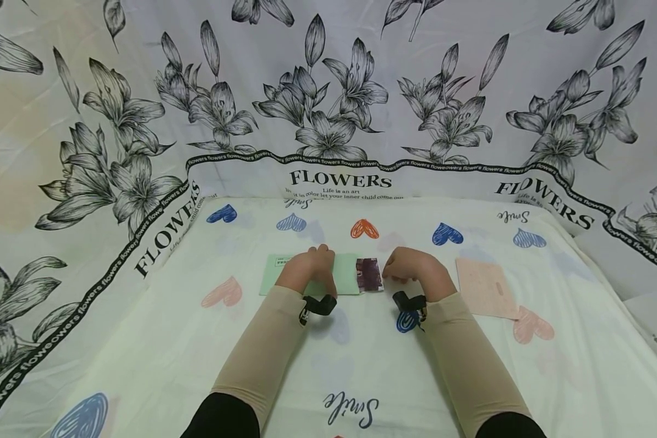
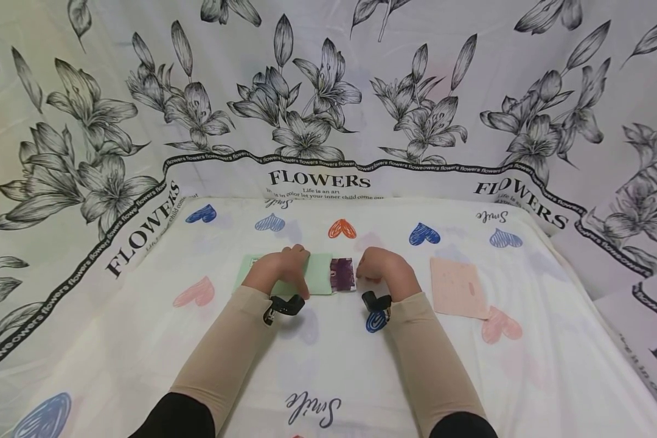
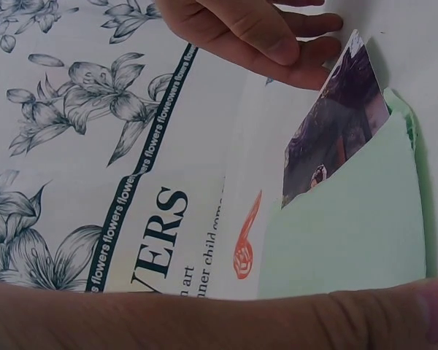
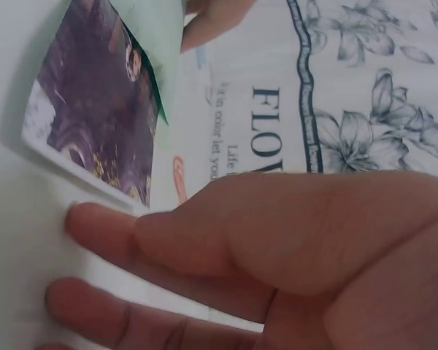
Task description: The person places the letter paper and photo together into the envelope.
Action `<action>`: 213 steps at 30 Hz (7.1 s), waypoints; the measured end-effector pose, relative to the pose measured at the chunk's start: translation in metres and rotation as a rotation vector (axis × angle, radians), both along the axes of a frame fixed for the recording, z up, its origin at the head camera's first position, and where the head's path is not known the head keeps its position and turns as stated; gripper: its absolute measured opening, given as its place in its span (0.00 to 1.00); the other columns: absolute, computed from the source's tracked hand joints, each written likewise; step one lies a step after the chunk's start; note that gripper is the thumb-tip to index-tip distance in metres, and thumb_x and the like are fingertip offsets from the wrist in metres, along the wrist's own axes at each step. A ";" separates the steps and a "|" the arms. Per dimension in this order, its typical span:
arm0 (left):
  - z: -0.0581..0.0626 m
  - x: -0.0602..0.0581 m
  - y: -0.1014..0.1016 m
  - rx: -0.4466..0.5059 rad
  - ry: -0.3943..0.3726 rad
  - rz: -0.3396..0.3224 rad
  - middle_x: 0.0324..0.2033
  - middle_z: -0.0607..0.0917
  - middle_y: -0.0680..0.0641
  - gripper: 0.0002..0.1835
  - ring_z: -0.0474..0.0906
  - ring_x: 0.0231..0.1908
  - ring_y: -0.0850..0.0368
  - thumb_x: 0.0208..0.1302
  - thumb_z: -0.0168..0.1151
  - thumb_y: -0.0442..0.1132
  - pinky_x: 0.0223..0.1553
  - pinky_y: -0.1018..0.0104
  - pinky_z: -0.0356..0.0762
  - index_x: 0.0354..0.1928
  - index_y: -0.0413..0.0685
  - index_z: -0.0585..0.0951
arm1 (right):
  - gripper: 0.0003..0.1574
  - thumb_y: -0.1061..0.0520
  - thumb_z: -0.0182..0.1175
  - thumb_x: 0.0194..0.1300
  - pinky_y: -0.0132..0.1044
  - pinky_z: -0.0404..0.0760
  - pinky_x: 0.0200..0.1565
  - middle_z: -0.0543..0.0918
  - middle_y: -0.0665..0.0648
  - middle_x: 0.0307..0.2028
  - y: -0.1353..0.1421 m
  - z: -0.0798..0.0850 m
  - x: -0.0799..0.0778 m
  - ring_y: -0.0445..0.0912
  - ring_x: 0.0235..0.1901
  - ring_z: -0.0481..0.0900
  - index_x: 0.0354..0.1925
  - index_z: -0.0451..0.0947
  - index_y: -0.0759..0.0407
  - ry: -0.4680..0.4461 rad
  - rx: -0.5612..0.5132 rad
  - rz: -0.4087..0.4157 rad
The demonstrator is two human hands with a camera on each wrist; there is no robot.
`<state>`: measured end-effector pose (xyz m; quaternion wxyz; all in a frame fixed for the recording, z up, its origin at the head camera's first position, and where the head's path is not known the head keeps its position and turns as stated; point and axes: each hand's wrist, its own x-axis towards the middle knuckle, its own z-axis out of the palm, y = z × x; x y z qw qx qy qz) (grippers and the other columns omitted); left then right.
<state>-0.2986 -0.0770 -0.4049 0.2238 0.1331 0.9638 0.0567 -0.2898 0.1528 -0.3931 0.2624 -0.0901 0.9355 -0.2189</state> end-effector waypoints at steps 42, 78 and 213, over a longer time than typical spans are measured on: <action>-0.002 0.000 -0.001 -0.015 0.022 -0.008 0.52 0.68 0.48 0.51 0.64 0.47 0.51 0.33 0.78 0.59 0.46 0.54 0.71 0.63 0.48 0.68 | 0.11 0.56 0.56 0.64 0.41 0.73 0.34 0.79 0.57 0.28 0.006 -0.005 -0.005 0.49 0.28 0.75 0.34 0.82 0.62 0.005 0.066 0.001; -0.004 -0.001 0.000 -0.017 0.033 -0.018 0.51 0.68 0.48 0.53 0.63 0.47 0.51 0.32 0.78 0.60 0.45 0.53 0.70 0.63 0.49 0.68 | 0.12 0.55 0.56 0.64 0.36 0.67 0.27 0.75 0.56 0.22 -0.006 -0.002 0.001 0.45 0.23 0.70 0.37 0.83 0.61 0.029 0.031 0.050; -0.004 -0.001 0.002 -0.037 0.042 -0.031 0.55 0.68 0.46 0.53 0.64 0.48 0.51 0.33 0.78 0.60 0.49 0.53 0.70 0.63 0.47 0.67 | 0.11 0.58 0.53 0.65 0.36 0.65 0.26 0.70 0.52 0.20 -0.036 -0.004 0.013 0.44 0.23 0.67 0.34 0.82 0.59 0.177 0.160 0.139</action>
